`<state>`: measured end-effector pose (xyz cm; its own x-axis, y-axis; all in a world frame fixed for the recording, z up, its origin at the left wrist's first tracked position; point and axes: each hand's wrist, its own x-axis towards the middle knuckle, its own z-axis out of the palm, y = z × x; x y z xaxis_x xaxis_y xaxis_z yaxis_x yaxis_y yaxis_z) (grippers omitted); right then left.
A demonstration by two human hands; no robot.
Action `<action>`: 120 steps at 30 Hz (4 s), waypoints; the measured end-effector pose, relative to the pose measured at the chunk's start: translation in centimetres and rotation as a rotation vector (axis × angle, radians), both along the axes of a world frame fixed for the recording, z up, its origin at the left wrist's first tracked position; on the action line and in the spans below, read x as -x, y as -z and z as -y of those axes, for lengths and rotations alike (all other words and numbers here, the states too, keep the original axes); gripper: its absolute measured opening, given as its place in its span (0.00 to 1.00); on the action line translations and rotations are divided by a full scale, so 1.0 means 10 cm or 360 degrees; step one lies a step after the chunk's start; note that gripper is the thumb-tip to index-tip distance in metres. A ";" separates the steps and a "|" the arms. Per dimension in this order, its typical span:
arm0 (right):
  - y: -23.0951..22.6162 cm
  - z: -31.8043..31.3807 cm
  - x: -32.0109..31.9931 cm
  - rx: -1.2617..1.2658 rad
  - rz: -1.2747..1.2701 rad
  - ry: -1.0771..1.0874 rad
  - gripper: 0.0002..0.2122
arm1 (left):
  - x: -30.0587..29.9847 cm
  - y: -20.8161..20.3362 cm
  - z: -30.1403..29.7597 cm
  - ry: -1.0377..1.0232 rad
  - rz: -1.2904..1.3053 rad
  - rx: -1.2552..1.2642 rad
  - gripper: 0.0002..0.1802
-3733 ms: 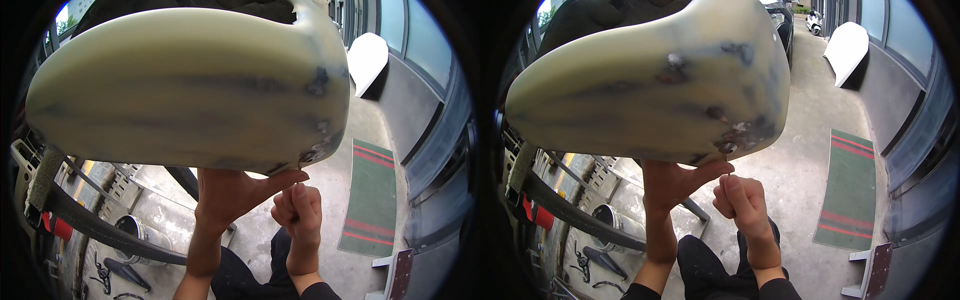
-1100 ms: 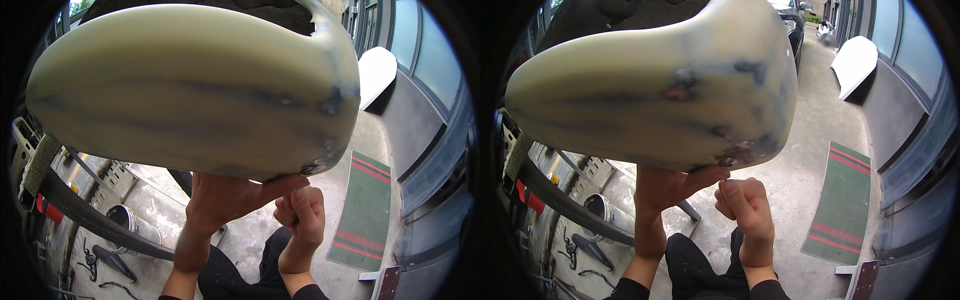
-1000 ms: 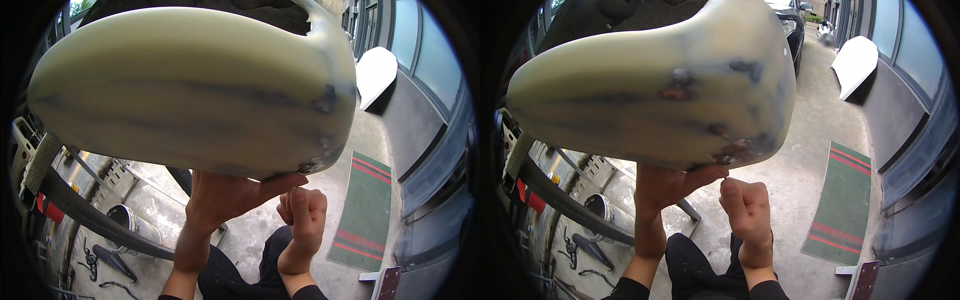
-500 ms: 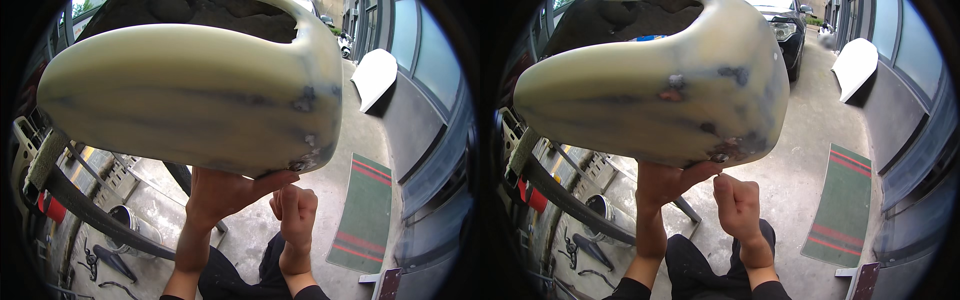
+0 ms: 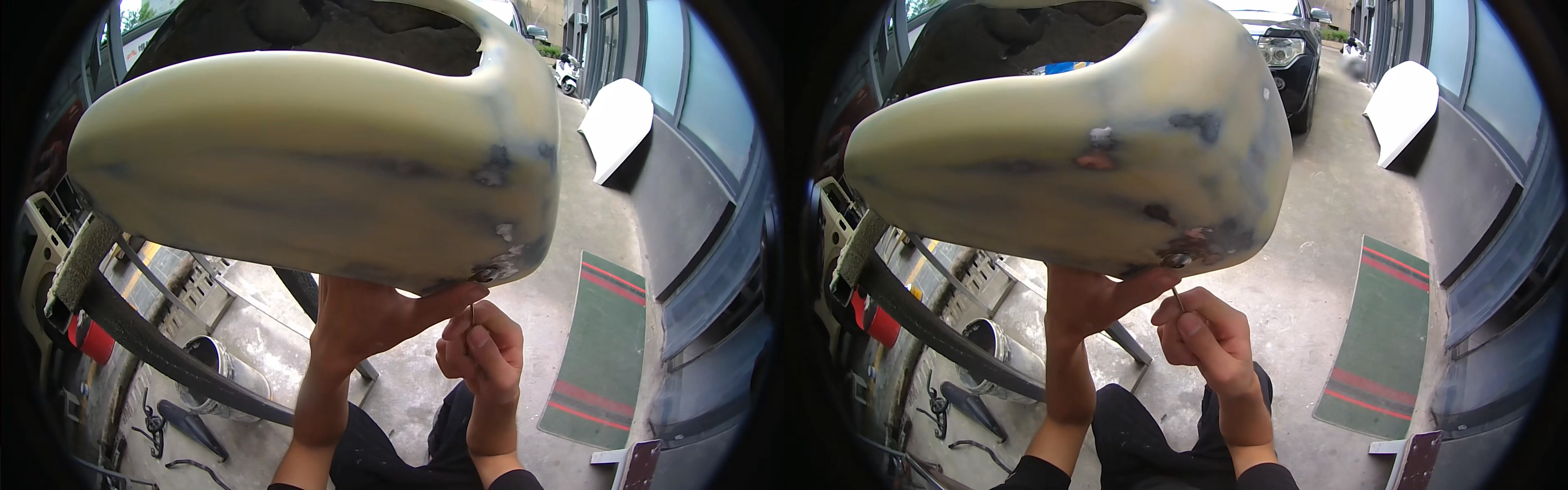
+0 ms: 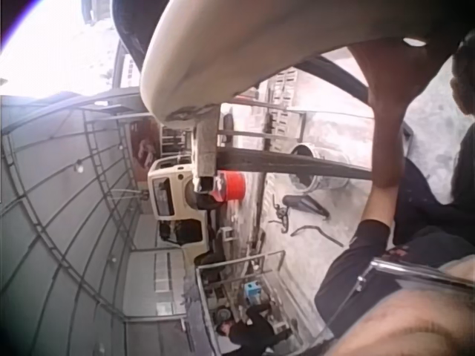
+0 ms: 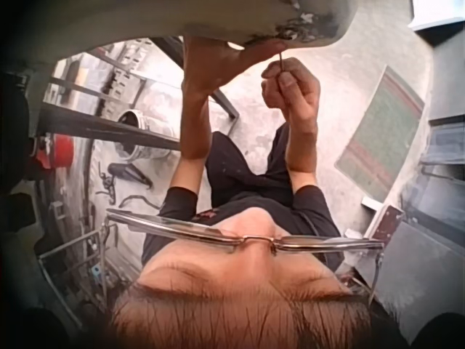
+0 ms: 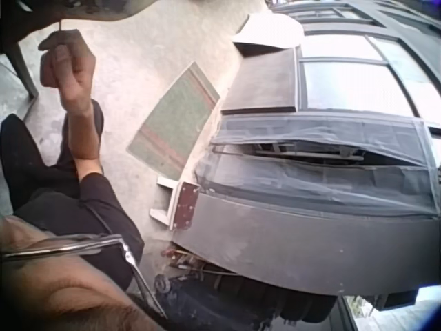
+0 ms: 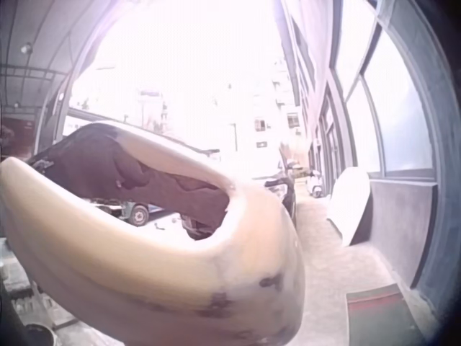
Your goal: The person uses a small metal tool to scrape and remove material from several spots on a detached car bumper. They work on multiple areas along the bumper's edge and surface, occasionally repositioning the part to access different sections.
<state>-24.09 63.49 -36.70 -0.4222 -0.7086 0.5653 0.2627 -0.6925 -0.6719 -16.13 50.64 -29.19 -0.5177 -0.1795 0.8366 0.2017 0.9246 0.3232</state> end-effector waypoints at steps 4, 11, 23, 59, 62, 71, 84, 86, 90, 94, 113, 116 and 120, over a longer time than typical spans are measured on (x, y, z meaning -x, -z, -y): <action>0.12 0.08 0.04 0.0136 0.0022 0.0065 0.15 | 0.00 0.02 -0.02 0.0082 0.0017 -0.0166 0.21; 0.03 0.02 -0.17 -0.0116 -0.0173 0.0758 0.10 | -0.02 0.01 0.01 0.0010 0.0091 -0.0004 0.20; 0.15 0.22 -0.17 0.0166 -0.0155 0.0648 0.11 | -0.03 0.00 0.01 0.0103 0.0189 -0.0197 0.21; 0.18 0.56 -0.30 0.0431 -0.0010 0.0705 0.14 | 0.02 0.07 0.09 0.0266 -0.0085 -0.0259 0.17; 0.09 0.54 -0.44 0.0275 0.0090 0.0753 0.17 | 0.02 0.05 0.09 0.0259 -0.0090 -0.0208 0.17; 0.10 0.56 -0.54 0.0280 0.0101 0.0567 0.18 | -0.10 0.02 0.07 0.0214 0.0097 -0.0194 0.21; 0.07 0.69 -0.74 0.0506 0.0490 0.0419 0.16 | -0.07 0.00 0.07 0.0245 0.0039 -0.0232 0.19; 0.04 0.71 -0.74 0.0504 0.0482 0.0483 0.16 | -0.08 -0.01 0.07 0.0229 0.0046 -0.0255 0.19; 0.01 0.76 -0.75 0.0428 0.0435 0.0690 0.17 | -0.15 -0.06 0.06 0.0170 0.0226 -0.0300 0.17; -0.07 0.67 -0.63 0.0278 0.0267 0.0960 0.18 | -0.10 -0.05 0.03 0.0162 0.0144 -0.0277 0.16; -0.20 0.72 -1.05 0.0602 0.1039 -0.0278 0.20 | -0.40 -0.50 -0.01 -0.0036 0.0667 -0.0088 0.18; -0.23 0.67 -0.90 0.0495 0.1174 -0.0035 0.21 | -0.20 -0.39 0.03 0.0183 0.0624 0.0006 0.17; -0.23 0.72 -0.90 0.0395 0.1042 0.0266 0.23 | -0.22 -0.43 0.02 0.0157 0.0686 -0.0062 0.17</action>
